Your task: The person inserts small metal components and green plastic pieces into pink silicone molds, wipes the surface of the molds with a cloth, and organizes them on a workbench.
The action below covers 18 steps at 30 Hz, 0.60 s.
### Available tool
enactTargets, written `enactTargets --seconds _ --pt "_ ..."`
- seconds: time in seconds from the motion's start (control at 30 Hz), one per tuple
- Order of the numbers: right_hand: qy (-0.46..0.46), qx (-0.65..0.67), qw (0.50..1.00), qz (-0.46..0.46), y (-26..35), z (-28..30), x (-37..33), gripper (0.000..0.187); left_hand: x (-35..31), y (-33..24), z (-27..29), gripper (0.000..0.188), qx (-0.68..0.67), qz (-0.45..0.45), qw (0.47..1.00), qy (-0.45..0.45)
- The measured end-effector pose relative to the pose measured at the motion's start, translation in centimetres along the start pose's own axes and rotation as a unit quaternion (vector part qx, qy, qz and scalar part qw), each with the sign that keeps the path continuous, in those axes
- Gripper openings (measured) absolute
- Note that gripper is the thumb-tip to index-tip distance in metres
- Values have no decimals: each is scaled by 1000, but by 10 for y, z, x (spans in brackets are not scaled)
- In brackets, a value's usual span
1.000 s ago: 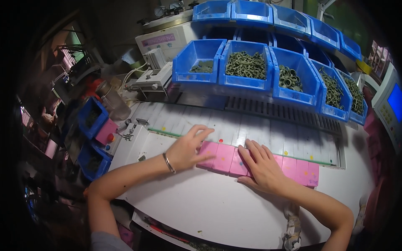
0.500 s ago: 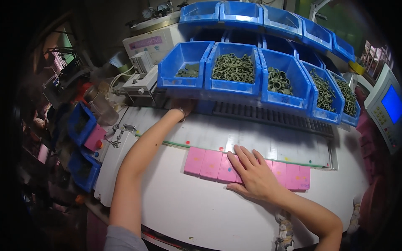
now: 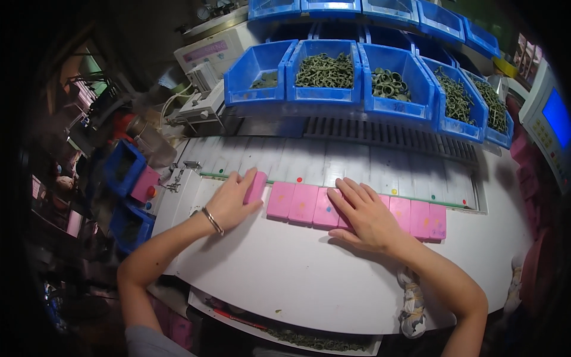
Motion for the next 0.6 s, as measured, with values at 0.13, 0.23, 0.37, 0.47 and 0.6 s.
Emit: enactTargets --seconds 0.13,0.23,0.37,0.47,0.6 --pt "-3 11 1000 -1 -4 8 -20 69 -22 -10 -7 69 -84 -37 995 -22" --pt "7 -25 999 -38 -20 24 -51 69 -23 -14 0 70 -112 -49 991 -46" --pt "-14 -97 987 -126 -61 45 -101 75 -21 -8 8 68 -127 -58 985 -100" --pt "-5 -102 980 -172 -75 47 -116 80 -21 -7 3 65 -136 -62 984 -94" --pt "-21 -143 976 -165 -77 39 -108 85 -18 -8 -1 66 -153 -44 986 -56"
Point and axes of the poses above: each hand's wrist, its own x-axis towards the middle knuckle, its own z-axis out of the back of the hand, y = z × x, the point moved 10 cm from there along x, towards the middle knuckle, and after that the axes turned 4 degrees about -y, right-handed, at the moved point
